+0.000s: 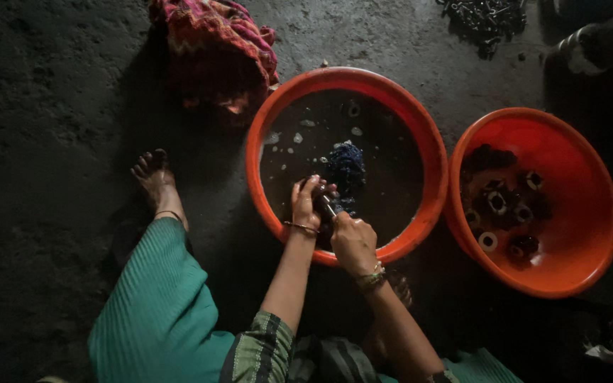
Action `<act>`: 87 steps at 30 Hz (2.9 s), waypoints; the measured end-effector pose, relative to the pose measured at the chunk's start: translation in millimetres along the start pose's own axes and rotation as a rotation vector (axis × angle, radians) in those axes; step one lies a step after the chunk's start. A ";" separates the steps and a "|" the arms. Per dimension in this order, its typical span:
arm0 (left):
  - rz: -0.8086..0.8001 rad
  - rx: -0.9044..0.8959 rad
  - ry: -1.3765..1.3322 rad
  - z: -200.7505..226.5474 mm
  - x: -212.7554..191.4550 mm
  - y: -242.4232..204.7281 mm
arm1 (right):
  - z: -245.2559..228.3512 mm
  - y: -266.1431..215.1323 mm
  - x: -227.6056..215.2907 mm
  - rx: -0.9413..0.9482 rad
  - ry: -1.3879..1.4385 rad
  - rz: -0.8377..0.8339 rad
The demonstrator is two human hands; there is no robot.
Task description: The person sits on the floor and washes small metal rings and parts by hand in a red basin filled with dark water. They scrub each piece with a dark cloth, rinse it, and place it into a second red basin to the right.
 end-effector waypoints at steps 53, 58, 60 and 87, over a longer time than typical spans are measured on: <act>-0.190 0.098 0.386 27.7 76.1 -52.7 | 105.0 25.9 123.4 0.472 1.811 -0.378; -0.291 0.164 0.367 23.9 69.0 -40.8 | 106.7 31.1 132.0 0.451 1.742 -0.266; -0.224 0.275 0.592 13.0 53.7 -19.3 | 102.1 24.6 116.8 0.295 1.289 -0.007; -0.199 0.578 0.940 9.3 35.1 -5.2 | 80.7 15.6 68.2 0.036 0.283 0.343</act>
Point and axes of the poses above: each hand's wrist, its own y-axis towards the middle knuckle, its own x-axis out of the palm, z = x × y, the point moved 5 cm from there along y, towards the middle knuckle, and after that the axes turned 1 degree about y, right-handed, at the moved point
